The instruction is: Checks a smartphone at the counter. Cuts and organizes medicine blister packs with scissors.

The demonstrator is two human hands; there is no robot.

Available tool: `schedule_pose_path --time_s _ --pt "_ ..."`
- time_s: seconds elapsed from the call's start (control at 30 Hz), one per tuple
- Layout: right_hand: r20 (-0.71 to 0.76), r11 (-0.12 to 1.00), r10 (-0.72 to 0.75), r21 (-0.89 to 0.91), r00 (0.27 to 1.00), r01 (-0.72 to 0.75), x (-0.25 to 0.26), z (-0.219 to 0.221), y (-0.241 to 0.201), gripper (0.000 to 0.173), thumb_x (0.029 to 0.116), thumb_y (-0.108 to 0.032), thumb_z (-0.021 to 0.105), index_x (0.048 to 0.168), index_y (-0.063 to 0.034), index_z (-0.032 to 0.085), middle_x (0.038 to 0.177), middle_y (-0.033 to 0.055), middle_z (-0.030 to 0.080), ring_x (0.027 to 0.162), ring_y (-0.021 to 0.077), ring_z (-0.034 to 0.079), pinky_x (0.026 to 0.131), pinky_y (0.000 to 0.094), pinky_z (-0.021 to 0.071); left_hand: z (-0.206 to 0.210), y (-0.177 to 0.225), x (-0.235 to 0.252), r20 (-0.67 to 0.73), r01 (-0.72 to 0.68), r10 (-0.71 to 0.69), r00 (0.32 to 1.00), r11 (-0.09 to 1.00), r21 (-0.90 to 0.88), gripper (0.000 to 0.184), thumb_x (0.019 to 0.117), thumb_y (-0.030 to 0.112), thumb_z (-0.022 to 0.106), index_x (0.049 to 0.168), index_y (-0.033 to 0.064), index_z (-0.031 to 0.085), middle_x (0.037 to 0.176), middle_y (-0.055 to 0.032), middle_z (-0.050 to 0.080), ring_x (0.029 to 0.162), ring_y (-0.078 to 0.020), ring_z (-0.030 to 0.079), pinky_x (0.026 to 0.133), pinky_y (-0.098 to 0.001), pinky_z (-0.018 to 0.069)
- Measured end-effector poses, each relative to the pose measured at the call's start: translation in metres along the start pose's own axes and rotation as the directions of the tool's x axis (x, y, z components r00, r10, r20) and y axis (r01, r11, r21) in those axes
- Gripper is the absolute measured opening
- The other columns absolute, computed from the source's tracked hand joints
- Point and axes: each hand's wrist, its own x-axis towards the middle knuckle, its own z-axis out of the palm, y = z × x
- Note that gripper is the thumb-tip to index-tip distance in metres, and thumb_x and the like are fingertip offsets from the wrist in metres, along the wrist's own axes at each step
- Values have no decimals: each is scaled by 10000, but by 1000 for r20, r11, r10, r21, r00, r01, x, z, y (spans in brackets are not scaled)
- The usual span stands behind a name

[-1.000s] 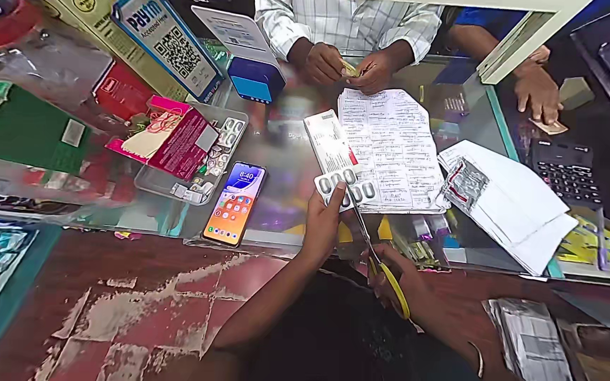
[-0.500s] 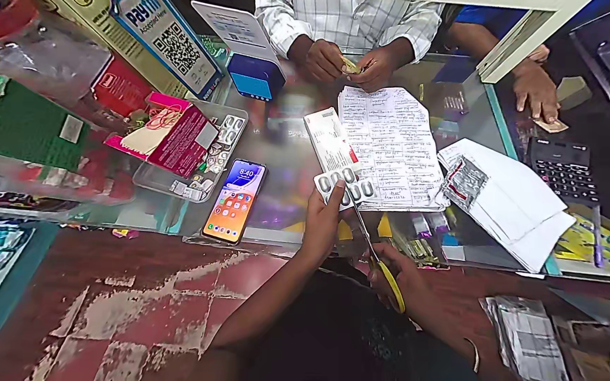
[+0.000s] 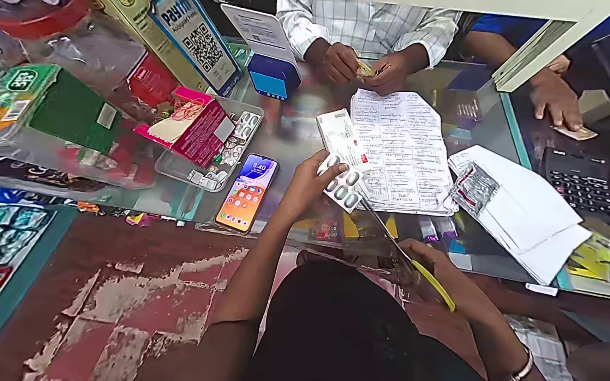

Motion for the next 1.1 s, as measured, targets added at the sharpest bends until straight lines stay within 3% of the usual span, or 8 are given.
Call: schedule_pose_path --time_s 0.2,0.43,0.87,1.03,1.1 --pt "52 998 56 16 997 -57 13 11 -5 630 800 -675 738 1160 -169 635 718 -118 622 527 -14 552 452 169 468 4 2 -1 29 -66 62 998 978 196 243 1059 306 560 1019 74 620 641 -79 601 419 -140 519 388 -269 438" --pt "42 998 50 22 998 -51 15 12 -7 562 820 -616 759 1134 -163 646 684 -116 610 488 -15 529 427 168 452 6 -1 -2 32 -168 167 985 927 335 289 1053 356 559 1002 83 638 673 -65 599 517 -158 547 476 -318 441" --pt "-59 999 43 24 997 -41 16 17 1 505 824 -541 789 1102 -135 674 627 -94 610 447 -4 503 408 177 426 8 -11 15 90 -218 200 976 926 309 275 1052 331 567 996 79 661 723 -53 640 595 -146 599 556 -333 492" --pt "-67 999 28 25 997 -27 17 18 0 498 821 -544 784 1084 -136 676 640 -111 622 464 -13 524 419 174 445 9 -13 19 105 -206 184 977 942 266 291 1057 324 561 973 59 645 689 -69 608 544 -148 564 505 -311 467" --pt "-61 996 53 74 997 -49 15 16 -1 549 783 -530 816 1121 -126 664 657 -96 641 463 2 542 409 185 460 9 -15 20 99 -180 160 982 952 247 286 1058 339 556 992 73 639 675 -66 612 515 -146 567 484 -305 474"
